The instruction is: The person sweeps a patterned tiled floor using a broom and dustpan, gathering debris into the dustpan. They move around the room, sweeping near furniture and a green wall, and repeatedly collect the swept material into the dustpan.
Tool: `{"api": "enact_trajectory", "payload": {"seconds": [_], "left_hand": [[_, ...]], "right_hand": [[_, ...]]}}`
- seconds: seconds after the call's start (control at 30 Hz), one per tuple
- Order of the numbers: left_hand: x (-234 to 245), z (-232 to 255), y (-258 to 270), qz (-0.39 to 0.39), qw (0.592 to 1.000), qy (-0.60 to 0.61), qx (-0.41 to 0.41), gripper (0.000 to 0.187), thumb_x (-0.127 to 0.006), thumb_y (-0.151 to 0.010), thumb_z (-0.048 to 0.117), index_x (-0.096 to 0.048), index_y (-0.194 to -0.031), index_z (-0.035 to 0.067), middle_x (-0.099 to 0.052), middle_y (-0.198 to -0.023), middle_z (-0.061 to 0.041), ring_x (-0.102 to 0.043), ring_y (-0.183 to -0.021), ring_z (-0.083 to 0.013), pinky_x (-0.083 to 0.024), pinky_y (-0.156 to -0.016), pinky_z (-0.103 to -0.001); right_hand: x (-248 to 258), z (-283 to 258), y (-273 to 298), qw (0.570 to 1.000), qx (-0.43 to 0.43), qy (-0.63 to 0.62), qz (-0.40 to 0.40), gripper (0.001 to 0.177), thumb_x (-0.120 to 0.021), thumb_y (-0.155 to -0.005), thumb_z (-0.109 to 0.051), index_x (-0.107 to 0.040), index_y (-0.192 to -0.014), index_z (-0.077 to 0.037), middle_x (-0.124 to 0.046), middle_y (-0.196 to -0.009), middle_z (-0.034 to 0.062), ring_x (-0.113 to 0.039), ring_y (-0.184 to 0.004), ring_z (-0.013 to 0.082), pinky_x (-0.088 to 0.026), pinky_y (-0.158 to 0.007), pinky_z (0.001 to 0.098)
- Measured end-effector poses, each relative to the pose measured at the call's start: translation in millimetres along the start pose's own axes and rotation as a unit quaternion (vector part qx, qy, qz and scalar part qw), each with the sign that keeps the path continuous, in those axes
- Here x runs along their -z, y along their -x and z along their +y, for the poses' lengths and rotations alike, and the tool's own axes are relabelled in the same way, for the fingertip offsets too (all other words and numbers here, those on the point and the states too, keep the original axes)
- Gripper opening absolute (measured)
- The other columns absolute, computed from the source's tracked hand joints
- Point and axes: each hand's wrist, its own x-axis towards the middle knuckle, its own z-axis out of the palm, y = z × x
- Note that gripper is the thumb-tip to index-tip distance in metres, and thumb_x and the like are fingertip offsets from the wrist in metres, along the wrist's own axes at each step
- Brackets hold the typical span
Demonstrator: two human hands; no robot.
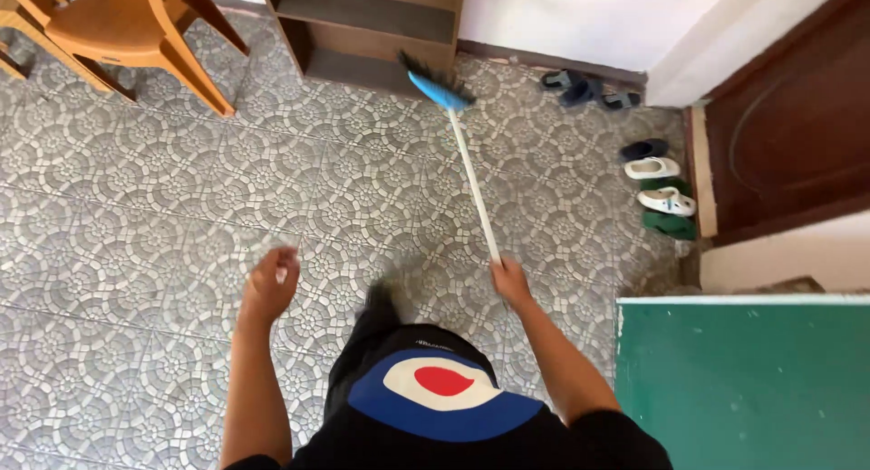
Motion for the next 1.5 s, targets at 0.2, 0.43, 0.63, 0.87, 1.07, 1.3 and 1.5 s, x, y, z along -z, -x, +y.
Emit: {"api": "enact_trajectory", "payload": {"seconds": [0.2,0.43,0.63,0.87,1.07,1.3,1.5], "left_hand": [[-29,-116,-37,-0.105,0.946,-0.019,0.306,0.034,-0.068,-0.092,0.030,-0.070,-0.127,0.030,-0.078,-0.112,-0.005,-0.071,-0.111,-0.0256,-0.059,-0.096,-0.041],[-31,-105,-242,-0.005,0.983,-0.033,0.179,0.030,-0.064,-0.096,0.013,-0.070,-0.124,0.002,-0.072,-0.106,-0.027,-0.067,-0.104,-0.0470,-0.055,-0.090,-0.055],[-98,-84,-424,-0.033,0.996,0.022,0.081,0.026,-0.068,-0.094,0.011,-0.073,-0.120,0.012,-0.076,-0.100,-0.012,-0.074,-0.096,-0.0311,-0.058,-0.086,-0.042],[-154,-99,-497,0.053,0.995,0.037,0.081,0.022,-0.070,-0.094,0.004,-0.073,-0.116,0.002,-0.074,-0.093,-0.020,-0.073,-0.089,-0.0386,-0.059,-0.080,-0.042],[-166,-77,-505,0.123,0.969,0.052,0.207,0.022,-0.068,-0.098,0.002,-0.071,-0.120,0.001,-0.073,-0.094,-0.021,-0.072,-0.086,-0.0378,-0.059,-0.080,-0.042],[-225,-14,-574,0.122,0.967,0.032,0.220,0.021,-0.068,-0.096,0.002,-0.072,-0.116,0.003,-0.074,-0.094,-0.020,-0.074,-0.089,-0.0386,-0.059,-0.080,-0.043],[-258,-2,-594,0.108,0.970,0.032,0.216,0.022,-0.071,-0.093,0.004,-0.073,-0.114,0.007,-0.075,-0.092,-0.014,-0.074,-0.085,-0.0320,-0.058,-0.079,-0.038]], "right_hand": [[-54,-141,-225,0.986,-0.032,-0.163,-0.002,0.023,-0.062,-0.085,-0.028,-0.064,-0.075,-0.007,-0.055,-0.052,0.0099,-0.058,-0.045,0.0194,-0.045,-0.040,0.0310],[-84,-249,-404,0.942,-0.097,-0.309,-0.091,0.034,-0.052,-0.099,-0.034,-0.058,-0.080,-0.007,-0.051,-0.058,0.0063,-0.052,-0.047,0.0195,-0.043,-0.038,0.0342],[-136,-303,-457,0.984,0.046,0.142,-0.100,0.047,-0.047,-0.101,-0.034,-0.061,-0.131,-0.001,-0.065,-0.124,0.0283,-0.062,-0.120,0.0488,-0.052,-0.096,0.0603],[-89,-339,-497,0.972,0.037,0.047,-0.227,0.041,-0.061,-0.094,-0.046,-0.075,-0.104,-0.009,-0.074,-0.081,0.0145,-0.073,-0.068,0.0334,-0.056,-0.048,0.0410],[0,-410,-599,0.935,0.164,0.199,-0.245,0.057,-0.050,-0.104,-0.038,-0.054,-0.149,-0.003,-0.059,-0.143,0.0269,-0.056,-0.131,0.0440,-0.047,-0.108,0.0569],[-20,-498,-659,0.877,0.228,0.287,-0.310,0.047,-0.047,-0.103,-0.034,-0.062,-0.142,-0.011,-0.071,-0.121,0.0248,-0.067,-0.116,0.0424,-0.055,-0.099,0.0547],[39,-518,-663,0.865,0.201,0.222,-0.404,0.050,-0.062,-0.095,-0.031,-0.065,-0.139,-0.010,-0.077,-0.087,0.0198,-0.076,-0.087,0.0342,-0.058,-0.078,0.0454]]}}
